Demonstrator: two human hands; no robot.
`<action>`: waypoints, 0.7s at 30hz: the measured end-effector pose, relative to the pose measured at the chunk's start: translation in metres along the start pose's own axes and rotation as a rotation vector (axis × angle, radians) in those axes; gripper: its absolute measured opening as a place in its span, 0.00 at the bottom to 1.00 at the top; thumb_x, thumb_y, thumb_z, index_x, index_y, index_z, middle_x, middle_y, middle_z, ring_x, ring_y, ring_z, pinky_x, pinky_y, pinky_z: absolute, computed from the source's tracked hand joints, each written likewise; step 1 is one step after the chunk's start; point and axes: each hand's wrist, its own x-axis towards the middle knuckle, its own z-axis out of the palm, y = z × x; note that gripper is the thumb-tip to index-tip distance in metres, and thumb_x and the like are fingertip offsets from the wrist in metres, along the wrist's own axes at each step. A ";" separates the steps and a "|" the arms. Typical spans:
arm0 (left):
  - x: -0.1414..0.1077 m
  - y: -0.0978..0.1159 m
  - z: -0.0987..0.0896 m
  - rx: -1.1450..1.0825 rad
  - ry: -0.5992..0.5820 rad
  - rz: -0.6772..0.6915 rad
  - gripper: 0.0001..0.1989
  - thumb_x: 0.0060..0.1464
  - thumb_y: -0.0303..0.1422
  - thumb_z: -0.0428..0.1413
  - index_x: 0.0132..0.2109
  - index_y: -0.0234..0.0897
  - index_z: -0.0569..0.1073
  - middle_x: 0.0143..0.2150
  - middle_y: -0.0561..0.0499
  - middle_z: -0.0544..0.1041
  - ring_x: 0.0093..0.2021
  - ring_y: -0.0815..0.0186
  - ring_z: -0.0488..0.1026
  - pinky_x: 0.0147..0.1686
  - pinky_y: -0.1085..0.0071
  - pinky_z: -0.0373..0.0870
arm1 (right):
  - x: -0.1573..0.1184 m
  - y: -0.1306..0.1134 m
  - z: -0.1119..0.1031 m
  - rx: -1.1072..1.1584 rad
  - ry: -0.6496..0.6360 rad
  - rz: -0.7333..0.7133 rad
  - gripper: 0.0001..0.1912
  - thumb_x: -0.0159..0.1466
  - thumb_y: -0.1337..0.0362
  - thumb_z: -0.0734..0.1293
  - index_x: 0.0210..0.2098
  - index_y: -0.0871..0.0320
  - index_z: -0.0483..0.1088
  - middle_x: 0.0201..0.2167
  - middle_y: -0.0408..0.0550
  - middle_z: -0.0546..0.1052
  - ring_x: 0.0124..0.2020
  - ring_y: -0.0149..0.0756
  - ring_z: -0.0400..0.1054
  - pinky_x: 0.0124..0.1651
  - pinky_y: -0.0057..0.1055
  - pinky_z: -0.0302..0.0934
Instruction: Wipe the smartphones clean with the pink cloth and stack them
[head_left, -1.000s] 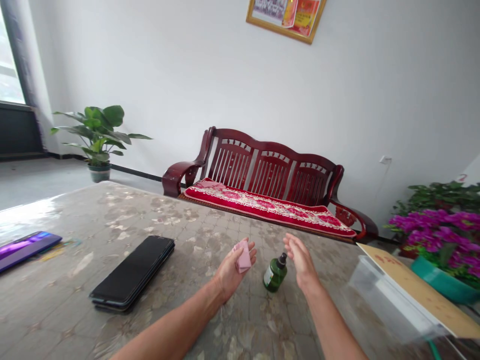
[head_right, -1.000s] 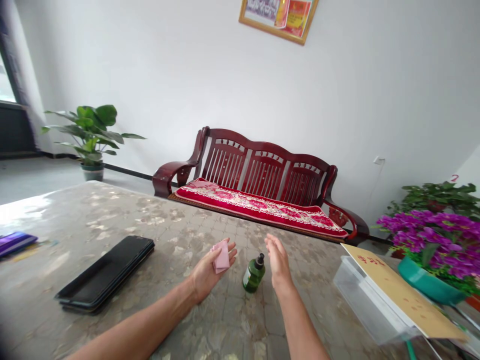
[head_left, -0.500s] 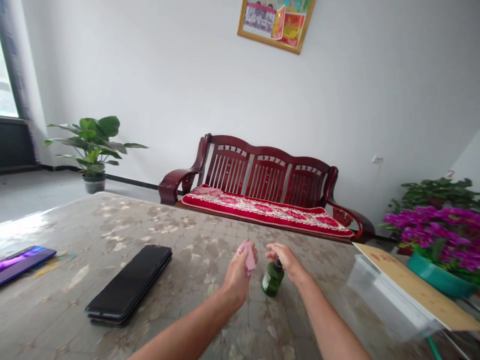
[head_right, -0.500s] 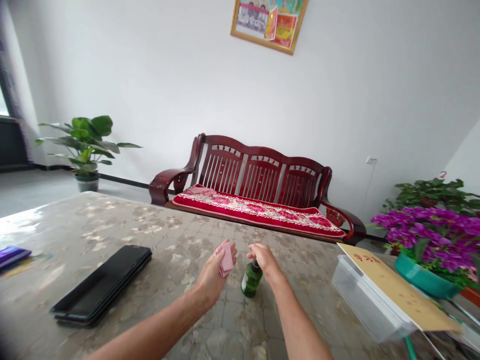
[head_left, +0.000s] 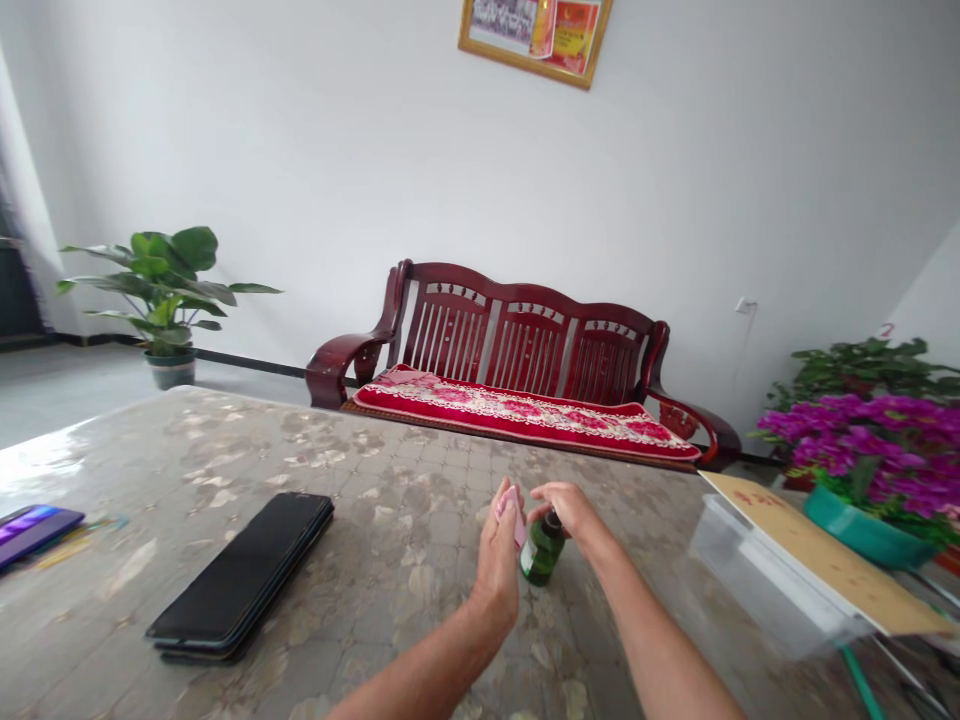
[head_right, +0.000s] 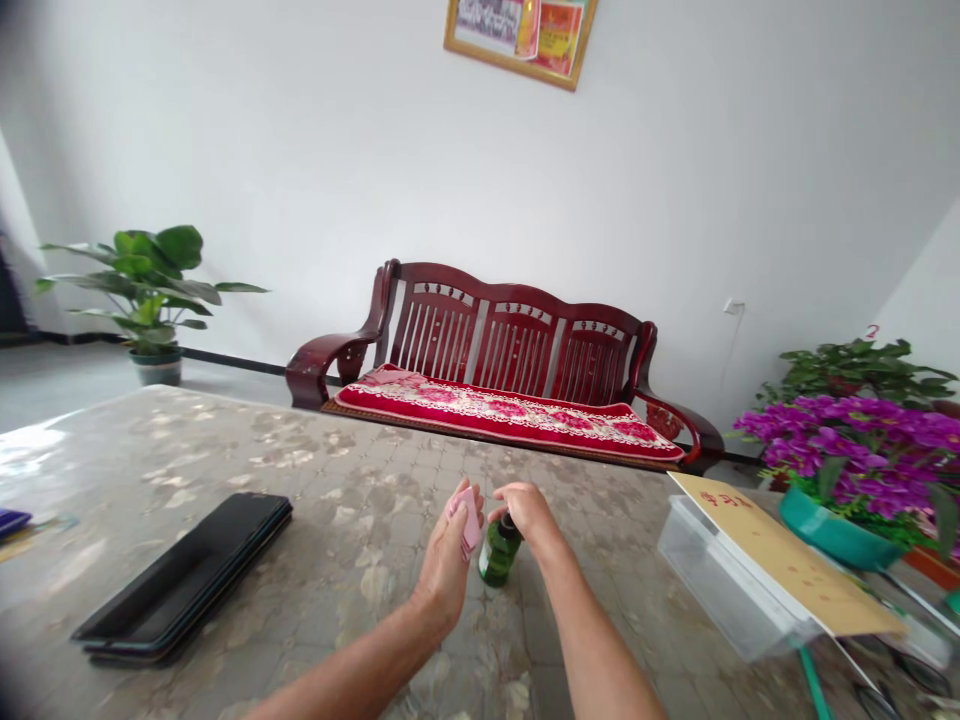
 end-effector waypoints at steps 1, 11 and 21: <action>0.000 0.000 0.000 -0.002 -0.001 0.000 0.19 0.57 0.36 0.60 0.56 0.43 0.73 0.64 0.48 0.67 0.67 0.57 0.57 0.66 0.65 0.52 | 0.001 0.000 0.000 -0.002 0.001 0.004 0.18 0.52 0.57 0.61 0.37 0.57 0.76 0.20 0.46 0.78 0.23 0.39 0.69 0.24 0.29 0.54; -0.007 -0.004 0.001 0.034 0.007 0.027 0.21 0.59 0.38 0.59 0.58 0.44 0.71 0.65 0.50 0.66 0.66 0.58 0.59 0.65 0.68 0.54 | 0.011 0.005 0.002 -0.032 0.017 0.020 0.10 0.60 0.61 0.63 0.35 0.57 0.76 0.18 0.44 0.76 0.27 0.39 0.73 0.31 0.30 0.61; -0.005 -0.006 -0.004 0.065 0.000 0.062 0.22 0.61 0.39 0.56 0.61 0.41 0.68 0.65 0.46 0.65 0.65 0.58 0.60 0.65 0.65 0.54 | 0.004 -0.001 0.000 -0.107 -0.096 0.092 0.15 0.67 0.56 0.65 0.48 0.60 0.70 0.45 0.48 0.74 0.39 0.35 0.72 0.41 0.37 0.69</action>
